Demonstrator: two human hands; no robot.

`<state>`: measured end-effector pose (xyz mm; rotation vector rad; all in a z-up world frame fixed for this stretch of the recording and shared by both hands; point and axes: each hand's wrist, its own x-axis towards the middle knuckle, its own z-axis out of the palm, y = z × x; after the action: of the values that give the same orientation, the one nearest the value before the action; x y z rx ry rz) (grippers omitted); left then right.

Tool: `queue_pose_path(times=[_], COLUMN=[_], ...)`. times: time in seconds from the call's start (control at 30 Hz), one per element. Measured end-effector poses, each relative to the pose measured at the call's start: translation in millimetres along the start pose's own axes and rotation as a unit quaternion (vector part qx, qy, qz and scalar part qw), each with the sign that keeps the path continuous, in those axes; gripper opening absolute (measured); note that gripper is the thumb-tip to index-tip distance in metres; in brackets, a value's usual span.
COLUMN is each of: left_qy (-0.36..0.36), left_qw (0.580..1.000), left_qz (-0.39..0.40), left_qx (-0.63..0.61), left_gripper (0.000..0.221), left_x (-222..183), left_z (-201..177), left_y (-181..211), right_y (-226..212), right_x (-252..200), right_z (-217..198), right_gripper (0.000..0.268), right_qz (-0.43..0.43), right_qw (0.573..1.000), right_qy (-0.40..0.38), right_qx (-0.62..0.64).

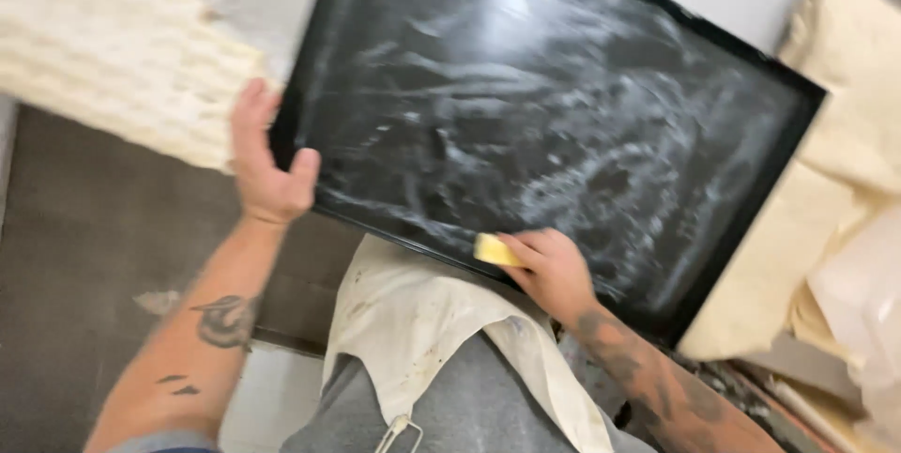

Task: The person greases a baking tray with butter and then carefully arranges small squares of dough in a grid pattern on the tray.

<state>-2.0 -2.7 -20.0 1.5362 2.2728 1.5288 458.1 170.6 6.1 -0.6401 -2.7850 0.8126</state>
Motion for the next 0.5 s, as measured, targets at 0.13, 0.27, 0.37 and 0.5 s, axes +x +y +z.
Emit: queue_pose_path(times=[0.13,0.27,0.37,0.5], left_qy=[0.051,0.081,0.094,0.092], left_qw=[0.997,0.991,0.983,0.977], left_qz=[-0.018,-0.025,-0.05,-0.062], left_qx=[-0.055,-0.099,-0.149,-0.18], left_gripper=[0.086,0.091,0.099,0.101], left_x=[-0.8,-5.2,-6.2,-8.9], left_z=[0.3,-1.5,-4.9,-2.0], left_y=[3.4,0.5,3.8,-0.8], right_y=[7.4,-70.0,-104.2,-73.3], right_x=[-7.3,135.6,202.7,306.5], right_z=[13.8,88.9,134.3,91.2], right_gripper=[0.047,0.042,0.046,0.035], right_qz=[0.019,-0.024,-0.082,-0.145], right_qw=[0.999,0.999,0.996,0.987], right_qy=[0.018,0.018,0.017,-0.023], right_qx=[-0.039,-0.017,0.017,-0.058])
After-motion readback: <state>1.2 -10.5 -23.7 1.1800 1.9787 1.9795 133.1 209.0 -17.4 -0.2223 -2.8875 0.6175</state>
